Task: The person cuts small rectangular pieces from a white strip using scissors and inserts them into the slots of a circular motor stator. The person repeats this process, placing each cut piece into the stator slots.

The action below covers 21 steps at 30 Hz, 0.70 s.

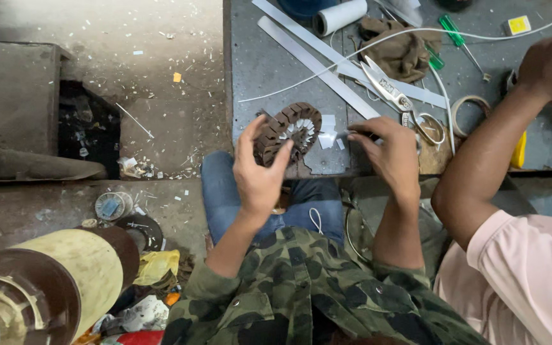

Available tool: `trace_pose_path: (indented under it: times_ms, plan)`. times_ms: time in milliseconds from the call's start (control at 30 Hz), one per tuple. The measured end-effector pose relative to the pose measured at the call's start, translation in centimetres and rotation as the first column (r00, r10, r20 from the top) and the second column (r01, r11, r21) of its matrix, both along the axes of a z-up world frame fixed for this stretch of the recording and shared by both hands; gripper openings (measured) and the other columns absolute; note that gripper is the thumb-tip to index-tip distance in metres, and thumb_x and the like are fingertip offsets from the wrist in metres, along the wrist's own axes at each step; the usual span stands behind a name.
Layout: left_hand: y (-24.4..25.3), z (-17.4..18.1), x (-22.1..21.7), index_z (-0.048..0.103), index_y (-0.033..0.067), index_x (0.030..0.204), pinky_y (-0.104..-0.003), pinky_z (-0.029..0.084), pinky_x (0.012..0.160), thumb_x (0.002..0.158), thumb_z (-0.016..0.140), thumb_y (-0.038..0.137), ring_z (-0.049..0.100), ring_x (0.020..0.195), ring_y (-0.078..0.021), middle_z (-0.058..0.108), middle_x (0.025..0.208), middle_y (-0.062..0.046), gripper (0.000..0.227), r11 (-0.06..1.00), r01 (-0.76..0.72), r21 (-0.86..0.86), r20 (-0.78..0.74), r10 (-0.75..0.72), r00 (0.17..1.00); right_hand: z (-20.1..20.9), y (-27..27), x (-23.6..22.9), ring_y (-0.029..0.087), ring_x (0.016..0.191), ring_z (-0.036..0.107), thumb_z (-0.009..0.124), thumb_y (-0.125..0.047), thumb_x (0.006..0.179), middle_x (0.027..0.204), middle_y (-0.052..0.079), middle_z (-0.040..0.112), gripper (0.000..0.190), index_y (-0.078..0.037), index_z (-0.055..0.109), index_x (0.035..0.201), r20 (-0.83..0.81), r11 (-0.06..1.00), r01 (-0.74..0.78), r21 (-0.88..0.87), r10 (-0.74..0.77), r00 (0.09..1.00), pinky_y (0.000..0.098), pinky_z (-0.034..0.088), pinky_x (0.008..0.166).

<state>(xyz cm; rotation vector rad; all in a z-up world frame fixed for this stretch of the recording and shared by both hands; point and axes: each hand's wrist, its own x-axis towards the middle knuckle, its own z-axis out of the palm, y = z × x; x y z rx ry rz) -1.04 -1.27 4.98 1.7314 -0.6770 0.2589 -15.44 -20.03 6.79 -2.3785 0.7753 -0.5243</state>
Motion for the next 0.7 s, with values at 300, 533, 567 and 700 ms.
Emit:
trace_pose_path:
  times_ms: [300,533,567,700]
  plan:
    - [3.2,-1.2,-4.0,0.072,-0.001,0.113,-0.026,0.059,0.078,0.094,0.079,0.003,0.073,0.092,-0.0148,0.076,0.109,-0.011,0.021,0.921,0.339,-0.194,-0.332,-0.387,0.861,-2.1,6.7,-0.3,0.019,0.09,0.073,0.077,0.005,0.086,0.098,0.013,0.077,0.019,0.0,0.079,0.104,0.367,0.876,-0.28,0.392,0.13,0.921,0.0274,0.058,0.08]
    - [4.7,-4.3,-2.0,0.064,0.0006,0.106,-0.023,0.055,0.052,0.098,0.065,-0.005,0.071,0.065,-0.0138,0.072,0.08,-0.01,0.01,0.69,0.237,-0.684,-0.646,-0.723,0.243,-1.6,7.5,1.6,0.021,0.1,0.075,0.077,0.005,0.086,0.107,0.013,0.077,0.025,-0.003,0.078,0.11,0.391,0.806,-0.502,0.314,0.372,0.842,0.0301,0.062,0.086]
    - [4.9,-4.5,-1.6,0.063,0.0008,0.105,-0.023,0.054,0.049,0.098,0.064,-0.005,0.07,0.063,-0.0145,0.071,0.078,-0.01,0.009,0.679,0.204,-0.705,-0.65,-0.734,0.198,-1.3,7.6,1.7,0.022,0.101,0.075,0.078,0.004,0.085,0.108,0.013,0.076,0.027,-0.003,0.077,0.112,0.363,0.814,-0.529,0.239,0.431,0.826,0.0301,0.062,0.086]
    - [5.0,-4.2,-1.2,0.064,0.0009,0.105,-0.021,0.047,0.041,0.096,0.065,-0.001,0.066,0.054,-0.0131,0.07,0.074,-0.009,0.009,0.74,0.213,-0.638,-0.723,-0.671,0.165,-0.4,6.9,2.3,0.021,0.101,0.076,0.083,0.002,0.083,0.108,0.013,0.076,0.031,-0.005,0.076,0.113,0.296,0.834,-0.552,-0.016,0.531,0.794,0.0285,0.062,0.085]
